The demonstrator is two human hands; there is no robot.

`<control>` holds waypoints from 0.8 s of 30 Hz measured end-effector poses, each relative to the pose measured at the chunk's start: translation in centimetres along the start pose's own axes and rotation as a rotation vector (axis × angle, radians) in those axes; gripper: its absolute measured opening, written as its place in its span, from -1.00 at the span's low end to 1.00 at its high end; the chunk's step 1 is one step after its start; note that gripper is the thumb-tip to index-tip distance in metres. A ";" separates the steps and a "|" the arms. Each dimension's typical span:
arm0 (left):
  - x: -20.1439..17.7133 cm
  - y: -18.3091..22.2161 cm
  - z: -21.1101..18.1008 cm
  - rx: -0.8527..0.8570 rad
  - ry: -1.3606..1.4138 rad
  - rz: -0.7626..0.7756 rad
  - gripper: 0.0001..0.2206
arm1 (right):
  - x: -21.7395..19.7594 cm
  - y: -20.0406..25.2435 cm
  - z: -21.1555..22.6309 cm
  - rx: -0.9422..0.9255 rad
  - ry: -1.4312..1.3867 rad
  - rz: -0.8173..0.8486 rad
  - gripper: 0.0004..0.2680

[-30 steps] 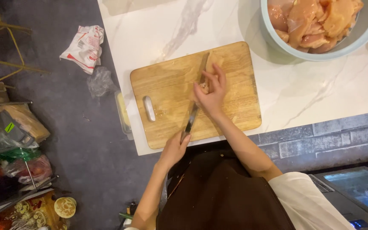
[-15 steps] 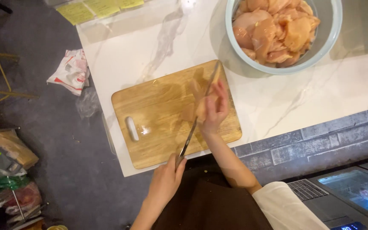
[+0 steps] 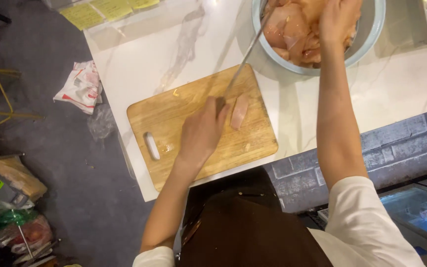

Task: Slicing raw chicken breast on a wooden cutting board in a commercial kitchen prep area.

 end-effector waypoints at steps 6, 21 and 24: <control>-0.9 5.0 6.9 -0.178 0.107 0.030 -0.74 | -2.3 13.1 11.9 -0.704 0.137 0.096 -0.95; 1.0 15.4 14.6 -0.544 0.405 -0.051 -0.72 | 5.1 33.5 13.7 -0.532 0.230 1.306 -0.69; 1.3 14.9 14.4 -0.490 0.382 -0.054 -0.71 | 5.1 36.5 16.4 -0.876 0.086 1.007 -0.68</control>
Point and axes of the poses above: each hand's wrist, its own y-axis away from the middle knuckle, its own x-axis out of the palm, z = x × y, the point moved 8 cm from there along -y, towards the middle knuckle, and after that the axes turned 6 degrees about y, right-handed, at the moved point
